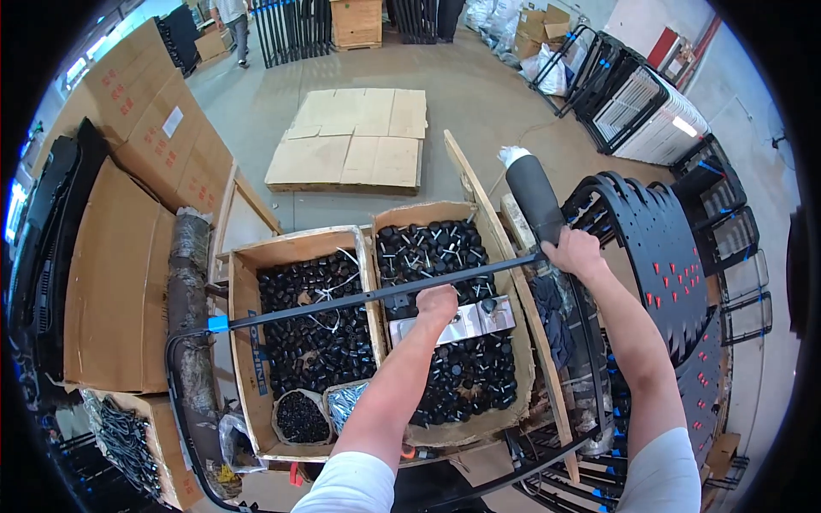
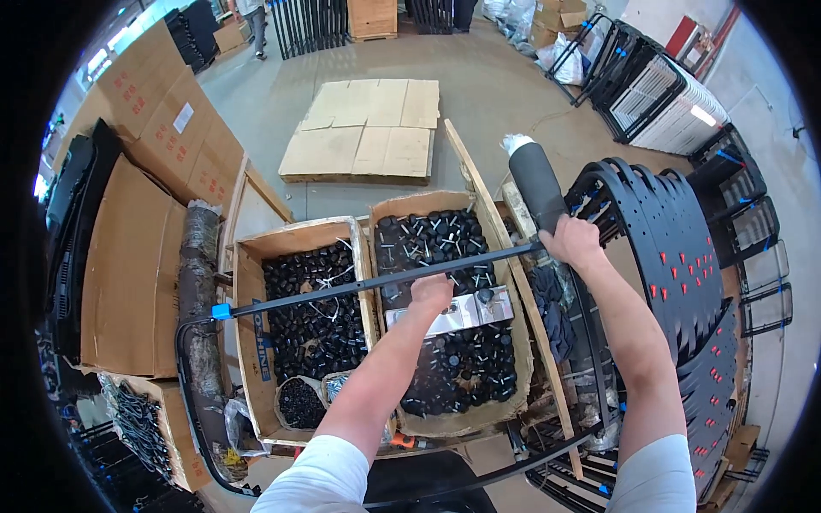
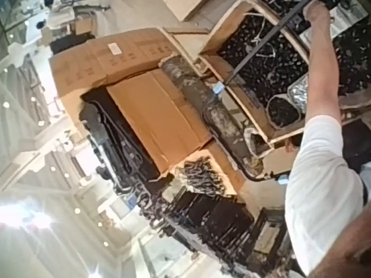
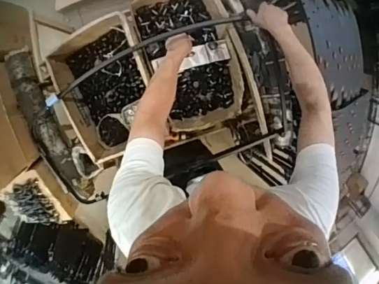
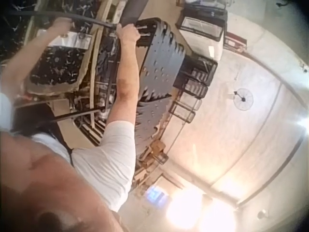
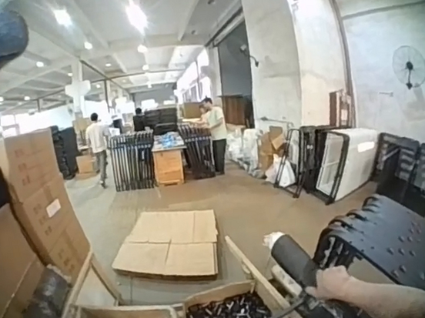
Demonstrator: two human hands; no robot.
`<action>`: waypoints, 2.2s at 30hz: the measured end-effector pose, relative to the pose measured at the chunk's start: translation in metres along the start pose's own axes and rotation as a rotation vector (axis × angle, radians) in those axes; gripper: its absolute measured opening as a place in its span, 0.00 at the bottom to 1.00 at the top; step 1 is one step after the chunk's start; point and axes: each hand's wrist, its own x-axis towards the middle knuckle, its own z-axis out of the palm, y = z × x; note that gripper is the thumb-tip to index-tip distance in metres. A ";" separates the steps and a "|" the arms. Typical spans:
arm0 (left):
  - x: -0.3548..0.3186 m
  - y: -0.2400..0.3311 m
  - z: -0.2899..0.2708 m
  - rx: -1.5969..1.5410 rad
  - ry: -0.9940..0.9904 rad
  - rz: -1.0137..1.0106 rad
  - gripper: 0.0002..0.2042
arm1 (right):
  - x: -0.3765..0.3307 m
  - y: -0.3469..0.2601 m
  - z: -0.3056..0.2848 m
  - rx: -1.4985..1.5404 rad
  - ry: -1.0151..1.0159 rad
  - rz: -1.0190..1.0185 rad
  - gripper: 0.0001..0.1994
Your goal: Assembling components of metal frames by connecting bars, attaching plastic housing, and securing parts with a power screwdriver.
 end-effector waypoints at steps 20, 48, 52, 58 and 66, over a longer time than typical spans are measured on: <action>-0.287 -0.008 -0.052 -0.720 0.459 -0.141 0.15 | 0.026 0.018 0.047 0.205 0.197 0.071 0.21; -0.388 -0.109 -0.069 -1.339 0.114 -0.018 0.14 | -0.170 -0.269 -0.064 0.728 0.332 -0.740 0.15; -0.445 -0.136 -0.105 -1.382 -0.209 0.059 0.17 | -0.128 -0.291 -0.067 0.654 0.306 -0.655 0.19; -0.494 -0.161 -0.082 -0.996 0.071 0.199 0.19 | -0.116 -0.310 -0.081 0.569 0.190 -0.694 0.18; -0.520 -0.156 -0.080 -1.016 0.137 0.038 0.16 | -0.114 -0.322 -0.083 0.378 0.300 -0.588 0.20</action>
